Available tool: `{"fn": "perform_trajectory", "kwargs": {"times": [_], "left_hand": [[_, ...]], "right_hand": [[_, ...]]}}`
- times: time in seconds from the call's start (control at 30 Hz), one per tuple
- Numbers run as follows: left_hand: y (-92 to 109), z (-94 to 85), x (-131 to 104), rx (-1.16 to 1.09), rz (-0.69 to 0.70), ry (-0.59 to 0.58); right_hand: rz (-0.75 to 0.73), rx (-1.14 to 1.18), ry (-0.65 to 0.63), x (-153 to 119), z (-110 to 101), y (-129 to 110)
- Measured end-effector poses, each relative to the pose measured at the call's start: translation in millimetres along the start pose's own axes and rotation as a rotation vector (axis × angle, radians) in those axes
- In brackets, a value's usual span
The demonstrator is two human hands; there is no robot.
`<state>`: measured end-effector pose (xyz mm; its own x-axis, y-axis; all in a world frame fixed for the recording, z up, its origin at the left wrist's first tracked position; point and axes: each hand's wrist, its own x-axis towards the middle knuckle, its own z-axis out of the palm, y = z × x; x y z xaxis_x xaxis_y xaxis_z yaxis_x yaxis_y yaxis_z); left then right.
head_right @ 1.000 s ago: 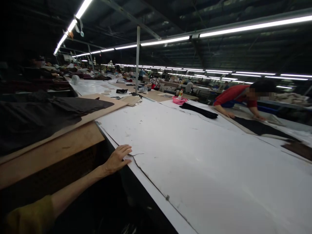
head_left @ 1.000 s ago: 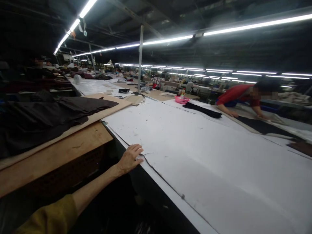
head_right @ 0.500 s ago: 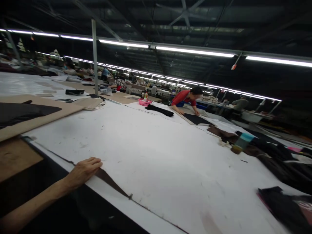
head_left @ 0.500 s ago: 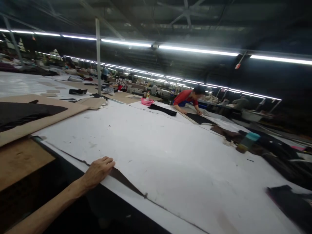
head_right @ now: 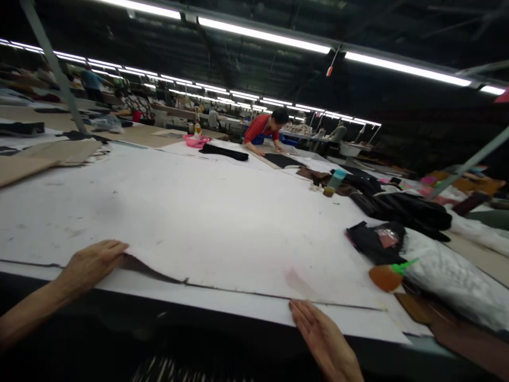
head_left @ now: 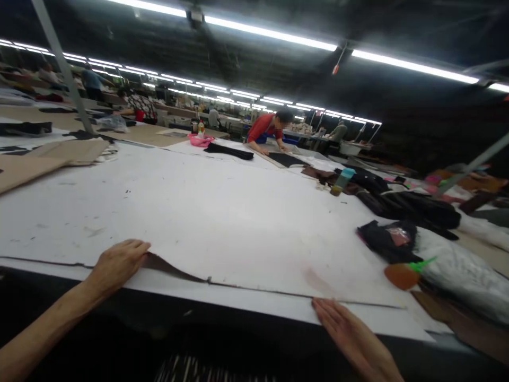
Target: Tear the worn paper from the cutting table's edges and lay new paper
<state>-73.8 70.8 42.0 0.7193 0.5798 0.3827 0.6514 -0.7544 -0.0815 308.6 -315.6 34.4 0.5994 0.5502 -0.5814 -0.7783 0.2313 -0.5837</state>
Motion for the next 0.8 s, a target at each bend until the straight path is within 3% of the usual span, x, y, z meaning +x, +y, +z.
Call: {"fn": "perform_trajectory", "kwargs": {"times": [0.1,0.17,0.33,0.47,0.6,0.8], "left_hand": [[17,-8.5,4,0.129,0.196,0.017],[34,-11.7,3,0.091,0.309,0.006],[83,-6.4,11,-0.013,0.394,-0.12],[104,4.4,25,-0.026,0.418,-0.146],[109,7.7,32,-0.036,0.434,-0.154],[124,0.2,32,-0.061,0.515,-0.136]], "right_hand": [[-0.029,0.046,0.042,-8,17,-1],[-0.077,0.028,0.036,-6,22,-4],[-0.165,-0.147,-0.016,11,26,-6],[-0.429,-0.613,-0.021,20,30,7],[-0.593,-1.152,0.026,21,27,24],[-0.687,-1.471,0.005,25,32,39]]}}
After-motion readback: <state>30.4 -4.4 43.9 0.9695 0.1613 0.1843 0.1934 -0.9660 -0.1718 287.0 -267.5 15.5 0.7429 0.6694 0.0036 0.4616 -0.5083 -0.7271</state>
